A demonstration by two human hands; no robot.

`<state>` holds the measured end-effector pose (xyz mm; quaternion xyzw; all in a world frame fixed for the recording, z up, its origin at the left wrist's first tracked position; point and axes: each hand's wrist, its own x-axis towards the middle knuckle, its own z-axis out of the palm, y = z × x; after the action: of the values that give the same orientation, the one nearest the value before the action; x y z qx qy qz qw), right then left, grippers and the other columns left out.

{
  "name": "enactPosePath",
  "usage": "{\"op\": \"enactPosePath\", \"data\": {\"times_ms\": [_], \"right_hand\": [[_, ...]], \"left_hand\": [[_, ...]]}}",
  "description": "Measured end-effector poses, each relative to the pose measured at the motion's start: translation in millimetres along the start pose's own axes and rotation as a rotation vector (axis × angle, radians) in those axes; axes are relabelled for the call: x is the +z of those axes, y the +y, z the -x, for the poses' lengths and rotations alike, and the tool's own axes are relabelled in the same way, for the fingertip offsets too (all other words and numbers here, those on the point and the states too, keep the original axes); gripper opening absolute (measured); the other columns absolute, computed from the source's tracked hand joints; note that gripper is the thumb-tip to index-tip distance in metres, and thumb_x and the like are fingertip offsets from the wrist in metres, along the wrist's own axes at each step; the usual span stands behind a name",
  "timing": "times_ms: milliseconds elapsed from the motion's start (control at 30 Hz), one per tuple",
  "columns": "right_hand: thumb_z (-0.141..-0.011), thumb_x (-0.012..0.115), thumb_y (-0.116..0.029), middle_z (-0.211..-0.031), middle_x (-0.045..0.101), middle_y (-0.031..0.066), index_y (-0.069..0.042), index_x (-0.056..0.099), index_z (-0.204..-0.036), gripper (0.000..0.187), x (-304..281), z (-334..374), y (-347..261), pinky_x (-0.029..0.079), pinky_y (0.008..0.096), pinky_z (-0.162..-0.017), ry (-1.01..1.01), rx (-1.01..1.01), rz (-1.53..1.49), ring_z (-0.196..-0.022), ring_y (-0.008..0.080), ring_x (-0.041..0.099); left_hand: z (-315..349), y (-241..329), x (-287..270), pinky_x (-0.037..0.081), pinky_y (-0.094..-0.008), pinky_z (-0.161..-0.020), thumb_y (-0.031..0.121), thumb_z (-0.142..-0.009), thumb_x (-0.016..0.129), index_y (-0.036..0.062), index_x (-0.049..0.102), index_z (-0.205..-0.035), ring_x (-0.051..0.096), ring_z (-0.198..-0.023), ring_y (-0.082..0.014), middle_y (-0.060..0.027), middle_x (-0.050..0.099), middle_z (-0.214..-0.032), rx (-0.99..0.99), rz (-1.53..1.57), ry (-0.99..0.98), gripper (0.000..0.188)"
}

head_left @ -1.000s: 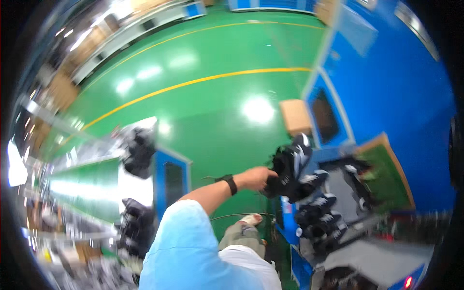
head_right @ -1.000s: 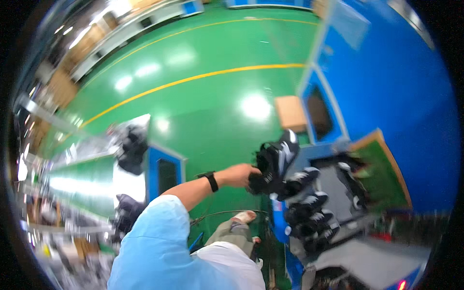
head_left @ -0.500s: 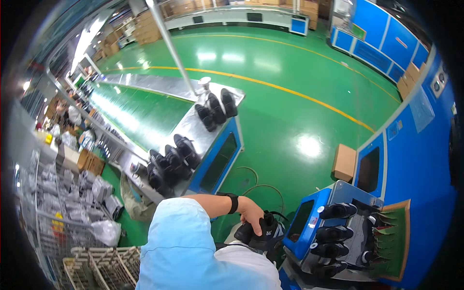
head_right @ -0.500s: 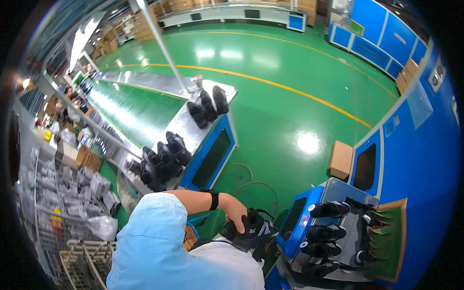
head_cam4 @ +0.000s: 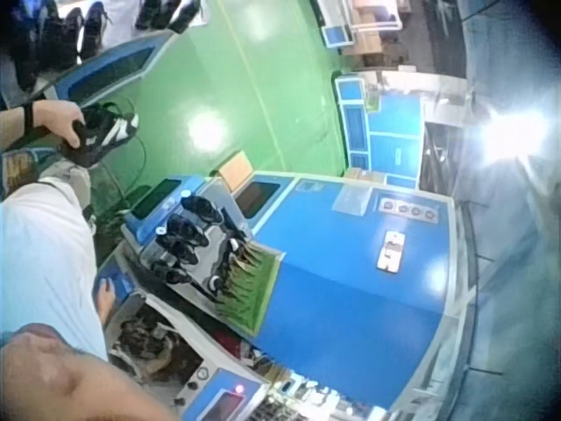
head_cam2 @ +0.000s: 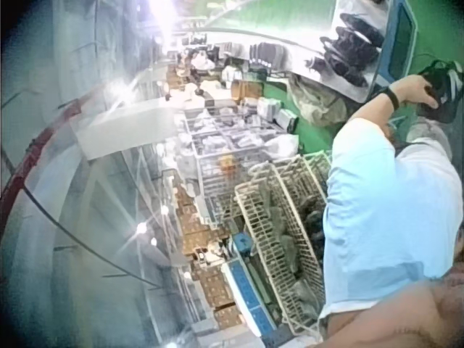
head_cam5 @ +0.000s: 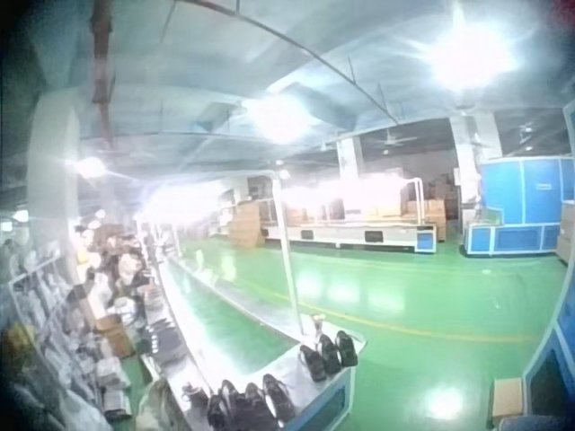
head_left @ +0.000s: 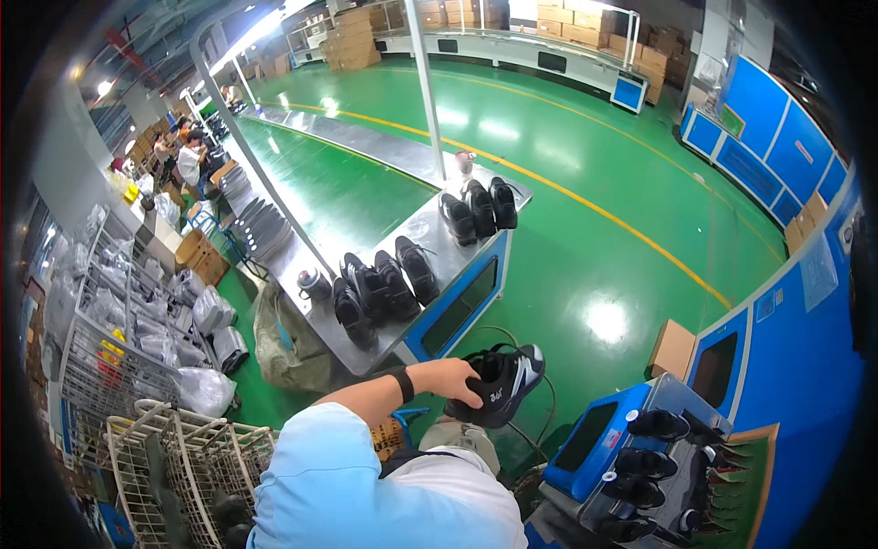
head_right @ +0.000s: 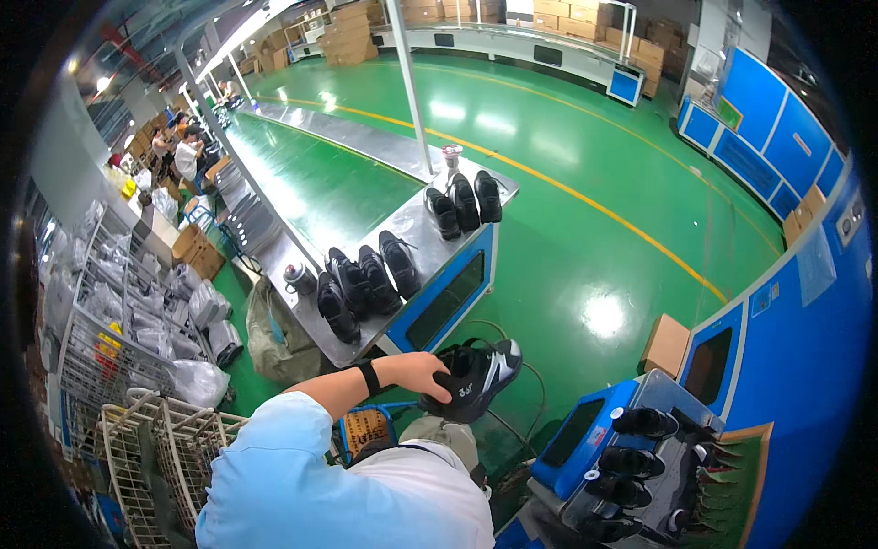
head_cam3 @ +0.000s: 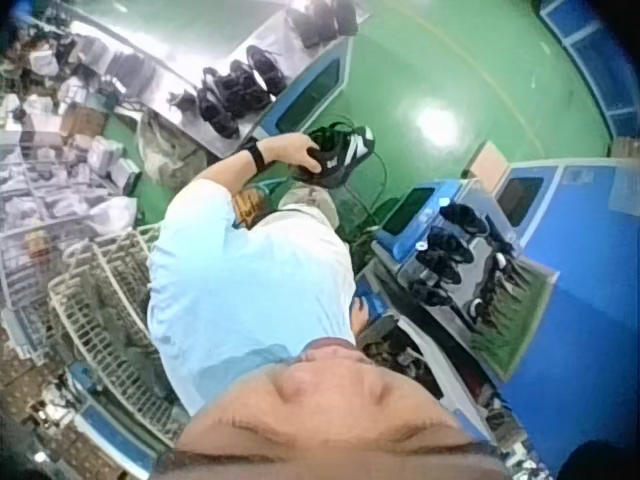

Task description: Operating a heel-lasting machine to shape shoes over shoe lasts in a factory setting.

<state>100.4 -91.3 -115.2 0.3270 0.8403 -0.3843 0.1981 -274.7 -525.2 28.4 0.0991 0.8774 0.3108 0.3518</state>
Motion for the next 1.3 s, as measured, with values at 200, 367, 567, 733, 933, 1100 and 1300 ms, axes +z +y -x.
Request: {"op": "enactPosePath", "data": {"times_ms": [200, 367, 567, 733, 933, 1100, 1300], "right_hand": [[-0.099, 0.062, -0.039, -0.13, 0.064, 0.0254, 0.001, 0.062, -0.132, 0.052, 13.9, -19.0, -31.1, 0.045, 0.0427, -0.104, -0.108, -0.057, -0.01, -0.122, 0.0404, 0.059], [-0.099, 0.062, -0.037, -0.132, 0.062, 0.0276, 0.002, 0.062, -0.131, 0.051, 11.5, -31.0, -112.8, 0.044, 0.0426, -0.106, -0.04, -0.019, 0.058, -0.123, 0.0419, 0.058], [-0.096, 0.063, -0.033, -0.122, 0.067, 0.0269, -0.001, 0.066, -0.126, 0.044, 38.0, -61.5, -193.0, 0.047, 0.0429, -0.102, -0.132, -0.142, 0.121, -0.115, 0.0413, 0.063], [-0.093, 0.067, -0.034, -0.118, 0.069, 0.0237, -0.005, 0.068, -0.124, 0.042, 68.2, -71.7, -205.4, 0.048, 0.0459, -0.096, -0.114, -0.179, 0.228, -0.11, 0.0438, 0.062], [-0.096, 0.063, -0.035, -0.105, 0.068, 0.0247, -0.006, 0.069, -0.118, 0.036, 80.8, -56.1, -244.4, 0.048, 0.0484, -0.089, -0.058, -0.131, 0.183, -0.097, 0.045, 0.061], [-0.096, 0.063, -0.034, -0.107, 0.068, 0.0241, -0.006, 0.068, -0.12, 0.038, 86.5, -69.1, -259.2, 0.049, 0.0477, -0.09, -0.058, -0.105, 0.158, -0.099, 0.0436, 0.062], [-0.095, 0.064, -0.034, -0.11, 0.068, 0.0233, -0.005, 0.067, -0.123, 0.04, 89.0, -82.2, -262.7, 0.049, 0.0469, -0.091, -0.088, -0.065, 0.161, -0.102, 0.0419, 0.063]], "left_hand": [[8.9, -40.2, -54.7, 0.052, -0.0403, -0.09, 0.051, -0.077, 0.077, -0.002, 0.073, -0.11, 0.068, -0.101, -0.0348, -0.02, 0.072, -0.106, 0.031, 0.18, 0.26, 0.062], [-23.5, -104.7, -115.9, 0.052, -0.0415, -0.085, 0.044, -0.076, 0.08, -0.0005, 0.075, -0.102, 0.066, -0.094, -0.0353, -0.0172, 0.067, -0.097, 0.118, 0.066, 0.785, 0.052], [-125.1, -173.4, -167.2, 0.053, -0.0449, -0.088, 0.043, -0.075, 0.077, 0.0059, 0.077, -0.103, 0.063, -0.099, -0.0391, -0.0181, 0.066, -0.102, -0.248, 0.093, 1.255, 0.046], [-211.1, -167.4, -208.4, 0.045, -0.0557, -0.096, 0.052, -0.082, 0.064, 0.0141, 0.074, -0.115, 0.06, -0.108, -0.0433, -0.0174, 0.065, -0.119, -0.691, 0.012, 1.004, 0.051], [-234.7, -183.1, -244.4, 0.045, -0.0586, -0.099, 0.047, -0.08, 0.064, 0.0067, 0.077, -0.109, 0.062, -0.118, -0.0451, -0.0223, 0.072, -0.118, -0.728, -0.076, 0.668, 0.052], [-208.5, -186.2, -288.8, 0.052, -0.0437, -0.097, 0.068, -0.085, 0.058, 0.0047, 0.075, -0.117, 0.068, -0.115, -0.035, -0.0169, 0.072, -0.121, -0.456, -0.239, 0.182, 0.072], [-198.9, -110.0, -318.9, 0.056, -0.0453, -0.087, 0.058, -0.09, 0.061, 0.0053, 0.078, -0.103, 0.072, -0.101, -0.0357, -0.0185, 0.075, -0.106, -0.263, -0.455, 0.411, 0.057]]}}
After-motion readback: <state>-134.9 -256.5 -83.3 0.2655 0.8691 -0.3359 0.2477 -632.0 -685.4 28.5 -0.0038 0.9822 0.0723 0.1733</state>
